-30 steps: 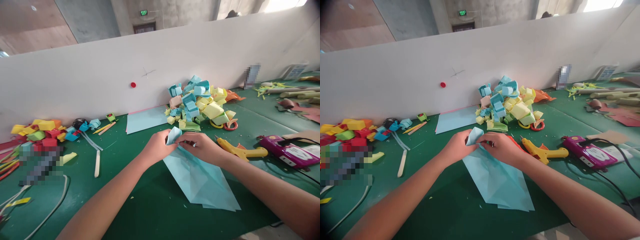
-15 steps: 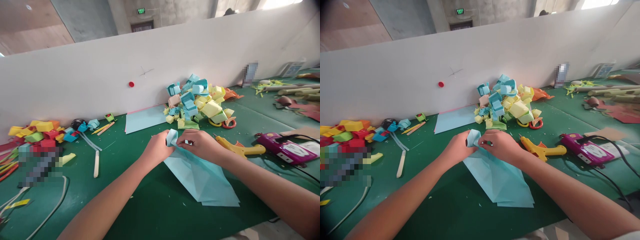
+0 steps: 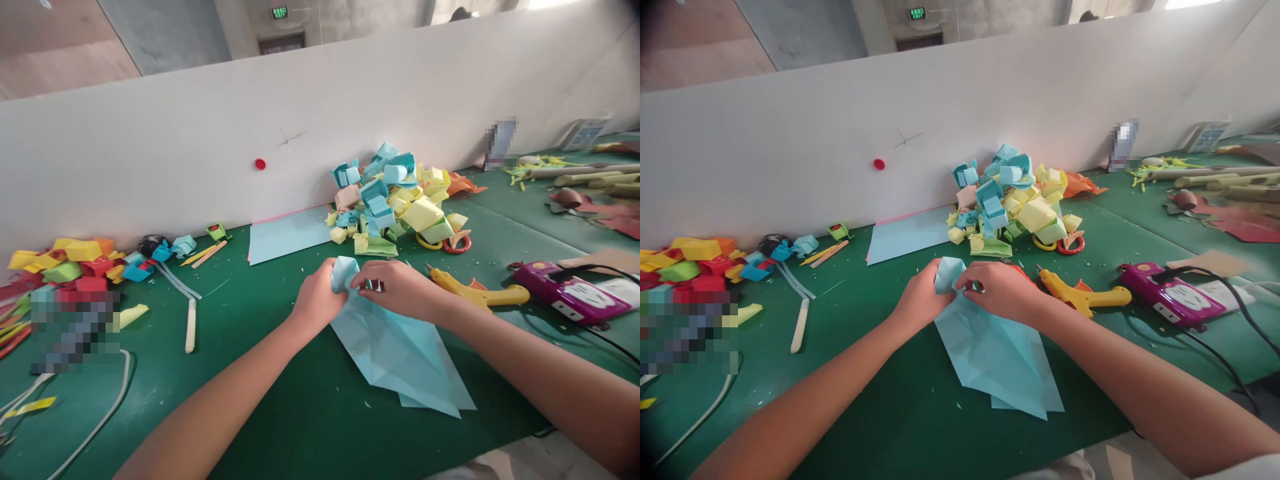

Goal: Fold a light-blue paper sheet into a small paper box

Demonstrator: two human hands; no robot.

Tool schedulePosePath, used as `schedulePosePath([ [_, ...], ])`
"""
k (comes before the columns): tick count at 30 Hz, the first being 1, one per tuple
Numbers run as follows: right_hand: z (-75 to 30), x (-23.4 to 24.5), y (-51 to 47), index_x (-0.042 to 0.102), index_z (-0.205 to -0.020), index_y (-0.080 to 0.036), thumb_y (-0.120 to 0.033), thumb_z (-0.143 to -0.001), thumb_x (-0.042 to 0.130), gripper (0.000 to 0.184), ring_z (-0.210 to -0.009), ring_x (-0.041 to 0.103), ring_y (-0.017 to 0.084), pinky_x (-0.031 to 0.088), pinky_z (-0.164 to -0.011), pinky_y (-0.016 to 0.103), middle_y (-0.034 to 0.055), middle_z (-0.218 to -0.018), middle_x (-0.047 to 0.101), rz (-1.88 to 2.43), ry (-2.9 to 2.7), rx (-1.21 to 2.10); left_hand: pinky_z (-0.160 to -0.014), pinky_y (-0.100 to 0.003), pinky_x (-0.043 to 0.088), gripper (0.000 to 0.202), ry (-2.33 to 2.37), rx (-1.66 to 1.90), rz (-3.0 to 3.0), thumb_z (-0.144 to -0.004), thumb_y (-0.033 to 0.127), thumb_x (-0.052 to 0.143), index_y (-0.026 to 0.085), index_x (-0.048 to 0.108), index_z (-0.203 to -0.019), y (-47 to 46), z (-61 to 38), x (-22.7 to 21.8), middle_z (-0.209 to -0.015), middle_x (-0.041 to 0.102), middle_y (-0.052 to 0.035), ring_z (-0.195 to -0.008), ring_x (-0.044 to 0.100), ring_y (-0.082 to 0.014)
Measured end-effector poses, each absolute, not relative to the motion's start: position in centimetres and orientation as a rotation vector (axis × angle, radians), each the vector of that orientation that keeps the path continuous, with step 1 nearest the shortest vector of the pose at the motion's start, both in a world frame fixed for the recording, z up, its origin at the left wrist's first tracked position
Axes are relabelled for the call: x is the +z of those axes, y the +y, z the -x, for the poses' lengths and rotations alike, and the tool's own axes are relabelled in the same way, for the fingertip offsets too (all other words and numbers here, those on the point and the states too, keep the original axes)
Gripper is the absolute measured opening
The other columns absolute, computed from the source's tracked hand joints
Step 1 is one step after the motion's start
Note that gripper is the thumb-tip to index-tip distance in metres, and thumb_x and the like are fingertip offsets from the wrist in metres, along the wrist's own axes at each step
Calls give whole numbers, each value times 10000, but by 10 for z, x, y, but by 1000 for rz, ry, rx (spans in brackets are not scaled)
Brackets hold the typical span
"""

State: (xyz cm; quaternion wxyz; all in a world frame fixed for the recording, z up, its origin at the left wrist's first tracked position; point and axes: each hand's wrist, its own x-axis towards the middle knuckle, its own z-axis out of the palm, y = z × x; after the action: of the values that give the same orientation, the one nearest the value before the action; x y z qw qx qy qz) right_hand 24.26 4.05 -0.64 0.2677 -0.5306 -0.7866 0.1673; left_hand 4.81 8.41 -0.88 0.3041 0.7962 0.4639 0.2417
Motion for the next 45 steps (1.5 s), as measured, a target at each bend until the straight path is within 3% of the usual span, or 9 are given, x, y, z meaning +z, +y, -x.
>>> schedulePosePath([
  [6,-247,-7,43,709,-882,-253,-256,-865,629,82,-742,644,166,504,-675,299,10,-878,726,1403,-1960,543,-764,-285,512,322,1054,721,-1996,-792,168,616,240,643,-1105,96,-42,-9,-1050,753,-12,-948,707,-227],
  [10,-250,-7,44,743,-873,-263,-279,-879,630,115,-765,649,171,505,-699,313,11,-921,731,1358,-1948,558,-749,-297,529,216,963,674,-1966,-788,218,647,215,690,-999,99,-41,-4,-1001,758,-19,-941,712,-246],
  [16,-253,-8,45,765,-981,-274,-292,-931,579,194,-796,638,178,493,-694,317,38,-1000,720,1313,-1976,508,-725,-301,511,227,941,667,-1976,-787,218,650,216,688,-1011,95,-42,1,-974,743,-19,-900,699,-240],
  [22,-254,-12,46,777,-958,-294,-290,-930,603,177,-792,612,159,481,-702,301,39,-1010,658,1227,-2011,491,-640,-264,450,222,1022,697,-2021,-778,243,700,223,673,-997,89,-45,3,-894,716,0,-789,649,-201],
  [26,-251,-11,44,669,-899,-242,-346,-892,666,105,-759,573,162,479,-672,309,39,-960,620,1263,-1978,455,-587,-240,389,180,1020,707,-2120,-817,280,700,227,657,-984,81,-46,7,-821,668,15,-714,594,-169],
  [31,-251,-9,45,545,-1020,-248,-447,-804,743,354,-762,589,191,473,-634,323,29,-931,648,1450,-1852,470,-517,-241,301,68,1085,736,-2291,-838,245,670,215,612,-858,75,-47,12,-650,540,48,-567,466,-128],
  [36,-256,-7,48,628,-863,-225,-411,-853,657,189,-744,626,191,465,-637,314,27,-844,684,1469,-1979,689,-494,-253,236,221,1173,746,-2412,-796,263,715,210,518,-711,78,-45,17,-572,420,69,-511,357,-108],
  [42,-258,-7,48,673,-790,-212,-401,-822,683,192,-648,592,169,429,-599,295,4,-725,660,1503,-1989,681,-517,-246,286,29,1039,578,-2388,-831,242,644,217,645,-816,77,-41,24,-651,567,48,-571,454,-122],
  [45,-257,-6,48,679,-791,-211,-400,-804,702,190,-647,601,171,420,-592,290,11,-740,675,1518,-1991,661,-510,-248,282,59,1052,540,-2379,-846,214,605,216,662,-832,76,-42,23,-654,585,43,-563,459,-123],
])
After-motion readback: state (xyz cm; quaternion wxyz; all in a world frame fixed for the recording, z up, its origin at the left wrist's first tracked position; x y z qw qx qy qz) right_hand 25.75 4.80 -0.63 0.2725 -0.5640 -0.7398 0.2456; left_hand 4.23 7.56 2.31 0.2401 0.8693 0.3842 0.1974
